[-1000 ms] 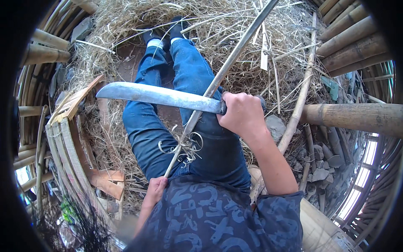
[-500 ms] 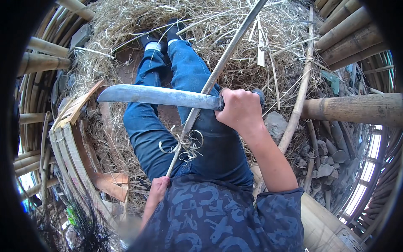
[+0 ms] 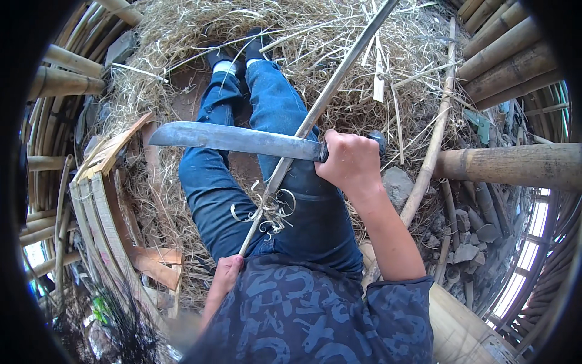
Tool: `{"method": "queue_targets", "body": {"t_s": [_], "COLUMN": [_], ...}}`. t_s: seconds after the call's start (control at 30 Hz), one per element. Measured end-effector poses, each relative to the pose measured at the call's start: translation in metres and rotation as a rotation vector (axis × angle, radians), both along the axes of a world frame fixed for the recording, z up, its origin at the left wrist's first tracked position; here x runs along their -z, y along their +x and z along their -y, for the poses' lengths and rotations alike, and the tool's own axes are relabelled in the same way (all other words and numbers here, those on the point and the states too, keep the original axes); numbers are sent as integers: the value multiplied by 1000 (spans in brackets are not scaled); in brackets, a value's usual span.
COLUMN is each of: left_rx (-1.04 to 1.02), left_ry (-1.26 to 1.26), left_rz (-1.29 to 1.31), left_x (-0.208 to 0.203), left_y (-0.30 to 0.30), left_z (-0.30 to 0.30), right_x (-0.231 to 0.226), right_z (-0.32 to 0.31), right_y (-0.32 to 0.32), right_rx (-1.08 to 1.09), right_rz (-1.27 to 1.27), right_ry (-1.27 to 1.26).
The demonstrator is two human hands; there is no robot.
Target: The person holds a bamboo stick and shaves it along its length using a machete.
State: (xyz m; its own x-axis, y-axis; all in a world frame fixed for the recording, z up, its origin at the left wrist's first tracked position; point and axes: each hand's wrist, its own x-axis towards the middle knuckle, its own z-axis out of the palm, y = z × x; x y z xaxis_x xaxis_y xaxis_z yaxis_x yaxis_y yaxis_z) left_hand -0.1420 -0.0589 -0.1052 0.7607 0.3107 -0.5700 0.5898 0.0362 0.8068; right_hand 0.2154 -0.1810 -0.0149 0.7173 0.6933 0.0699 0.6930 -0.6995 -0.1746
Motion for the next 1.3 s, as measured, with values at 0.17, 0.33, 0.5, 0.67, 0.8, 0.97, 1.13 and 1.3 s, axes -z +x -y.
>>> {"method": "queue_targets", "body": {"t_s": [0.17,0.33,0.5,0.67,0.8,0.97,1.13,1.3], "left_rx": [-1,0,15,24,12,4,5,6], "left_ry": [-2,2,-15,-33,-57,-38,-40,-36], "left_rz": [-3,1,4,-17,-40,-9,-12,-6], "left_x": [-2,0,1,-2,4,2,2,1], "left_y": [2,2,0,4,2,4,6,8], "left_z": [0,0,-3,-4,-3,-2,-3,-3], "right_x": [0,0,-13,-5,1,7,8,5], "right_z": [0,5,47,39,13,3,6,5], "right_y": [0,11,77,60,19,24,37,45], "right_rx": [11,31,394,253,21,-84,-62,-62], "right_rz": [-1,73,75,9,-21,2,8,43], "right_ry": [-4,-23,-23,60,49,99,85,77]}}
